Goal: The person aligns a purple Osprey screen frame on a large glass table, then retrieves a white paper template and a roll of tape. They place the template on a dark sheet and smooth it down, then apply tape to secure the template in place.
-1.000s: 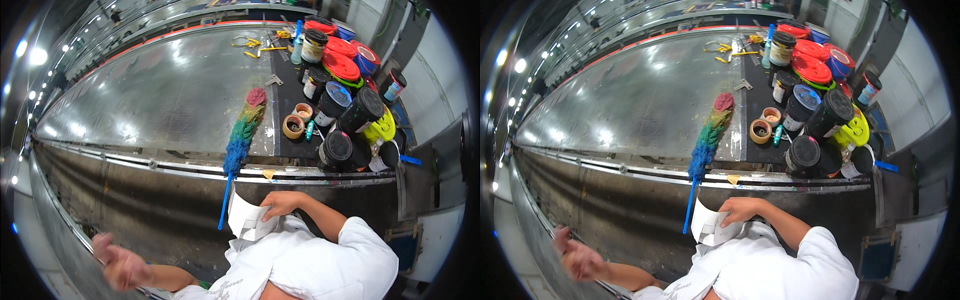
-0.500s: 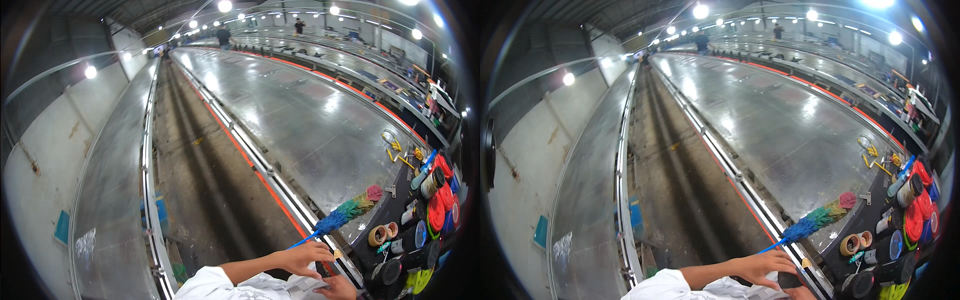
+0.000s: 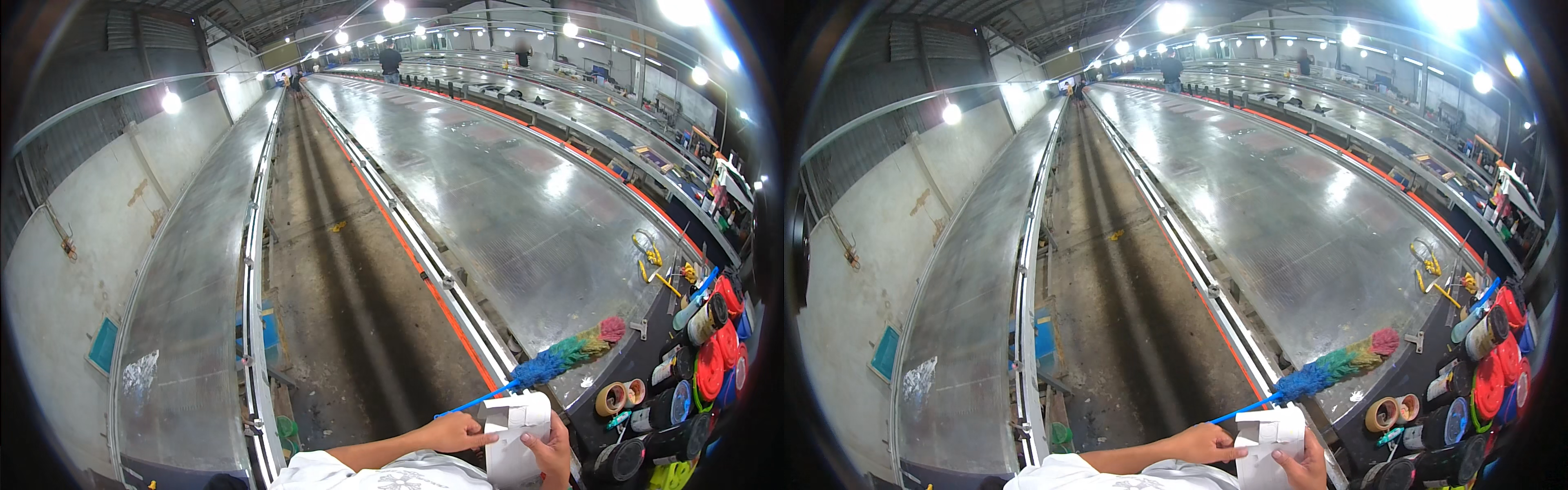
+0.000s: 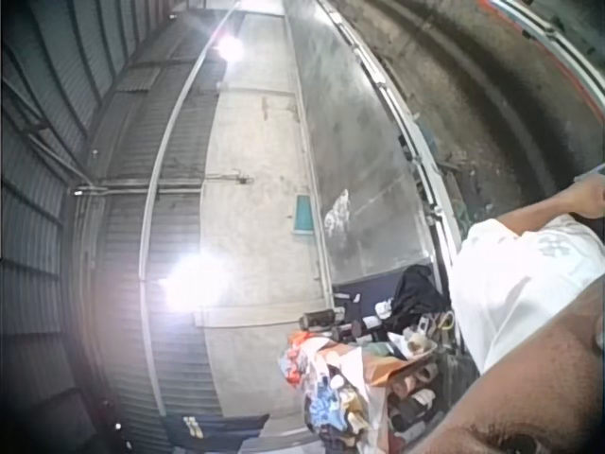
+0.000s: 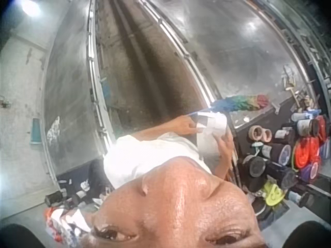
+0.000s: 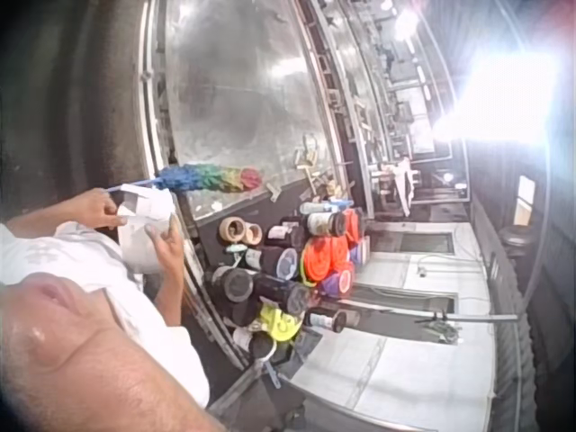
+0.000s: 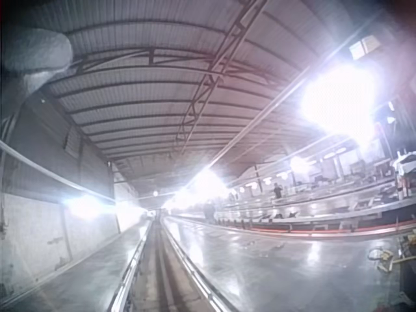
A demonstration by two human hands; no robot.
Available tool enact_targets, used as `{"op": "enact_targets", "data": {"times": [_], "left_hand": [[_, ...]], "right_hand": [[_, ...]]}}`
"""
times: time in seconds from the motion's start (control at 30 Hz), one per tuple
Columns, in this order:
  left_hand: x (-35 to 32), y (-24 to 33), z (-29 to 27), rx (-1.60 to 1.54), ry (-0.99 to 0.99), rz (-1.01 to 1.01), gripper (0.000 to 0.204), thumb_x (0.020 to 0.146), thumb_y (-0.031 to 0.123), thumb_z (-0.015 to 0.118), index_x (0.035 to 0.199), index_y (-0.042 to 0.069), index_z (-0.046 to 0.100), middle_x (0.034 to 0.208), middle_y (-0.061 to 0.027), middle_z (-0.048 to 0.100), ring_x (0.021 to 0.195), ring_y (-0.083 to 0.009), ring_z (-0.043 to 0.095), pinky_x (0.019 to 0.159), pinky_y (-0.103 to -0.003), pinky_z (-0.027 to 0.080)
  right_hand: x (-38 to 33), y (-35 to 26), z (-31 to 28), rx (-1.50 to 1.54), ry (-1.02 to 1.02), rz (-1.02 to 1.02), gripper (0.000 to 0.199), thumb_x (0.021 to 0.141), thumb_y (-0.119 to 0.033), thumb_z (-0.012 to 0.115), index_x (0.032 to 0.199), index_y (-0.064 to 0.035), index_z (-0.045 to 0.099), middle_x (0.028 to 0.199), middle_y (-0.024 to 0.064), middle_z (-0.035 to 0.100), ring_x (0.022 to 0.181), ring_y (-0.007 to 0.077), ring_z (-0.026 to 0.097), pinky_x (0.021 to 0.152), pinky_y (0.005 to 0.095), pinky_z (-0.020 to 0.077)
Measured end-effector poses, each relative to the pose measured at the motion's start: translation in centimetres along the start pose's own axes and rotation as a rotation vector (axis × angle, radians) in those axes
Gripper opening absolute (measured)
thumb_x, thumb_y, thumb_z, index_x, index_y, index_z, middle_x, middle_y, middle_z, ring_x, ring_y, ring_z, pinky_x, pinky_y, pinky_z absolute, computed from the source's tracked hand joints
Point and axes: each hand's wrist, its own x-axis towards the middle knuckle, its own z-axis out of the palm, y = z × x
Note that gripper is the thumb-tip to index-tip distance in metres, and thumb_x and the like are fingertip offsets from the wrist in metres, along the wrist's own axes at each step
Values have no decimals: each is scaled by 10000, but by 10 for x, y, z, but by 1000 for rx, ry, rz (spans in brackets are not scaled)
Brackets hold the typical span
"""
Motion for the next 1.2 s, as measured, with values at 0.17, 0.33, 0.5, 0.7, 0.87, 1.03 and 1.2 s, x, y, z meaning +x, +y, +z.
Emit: {"op": "enact_targets", "data": {"times": [0.17, 0.33, 0.5, 0.7, 0.87, 1.03, 1.2], "left_hand": [[33, -20, 44, -569, 285, 569, 570, 972, 332, 686, 1407, 16, 499, 1317, -105, 609, 1220, -197, 553, 1029, -355, 454], [50, -15, 45, -700, 422, 681, 463, 975, 181, 689, 1386, 34, 536, 1333, -74, 603, 1232, -167, 529, 1049, -334, 425], [54, -6, 43, -691, 550, 663, 418, 971, 194, 693, 1334, 25, 575, 1274, -71, 633, 1174, -162, 557, 1006, -321, 450], [29, -12, 30, -779, 762, 584, 421, 917, 149, 759, 1281, 0, 609, 1190, -63, 687, 1083, -142, 617, 947, -308, 492], [-7, -36, 20, -779, 884, 684, 408, 922, 127, 748, 1283, -2, 608, 1203, -66, 684, 1087, -134, 616, 949, -313, 492], [-35, -52, 18, -901, 1004, 701, 413, 927, 100, 733, 1300, -8, 594, 1224, -69, 670, 1113, -154, 617, 966, -327, 488], [-56, -72, 13, -908, 1097, 735, 385, 928, 112, 736, 1273, -10, 613, 1193, -61, 679, 1071, -149, 629, 935, -316, 500]], "right_hand": [[20, -12, 10, -30, -58, -18, 567, 826, -64, 793, 1321, 48, 539, 1206, 115, 668, 1094, 182, 639, 954, 330, 496], [26, -12, 22, -4, 63, -161, 546, 864, -54, 749, 1354, 49, 531, 1162, 104, 679, 1059, 165, 641, 931, 312, 496], [42, 4, -46, -322, 353, -153, 334, 956, -105, 630, 1273, 0, 645, 856, 64, 696, 801, 126, 637, 765, 278, 509], [72, 132, -229, -1121, 901, -161, 563, 827, -103, 730, 1332, 48, 534, 1357, 232, 549, 1298, 421, 446, 1068, 515, 361], [66, 153, -237, -1422, 806, 353, 619, 776, -192, 804, 1327, -74, 547, 1282, 135, 587, 1228, 361, 492, 1038, 554, 364], [66, 152, -227, -1389, 987, 269, 494, 728, -197, 836, 1183, -111, 663, 1299, 95, 588, 1218, 343, 503, 1020, 542, 369], [60, 140, -204, -1219, 1059, 128, 367, 825, -196, 755, 1144, -30, 681, 1225, 146, 634, 1138, 354, 558, 979, 496, 405]]}}
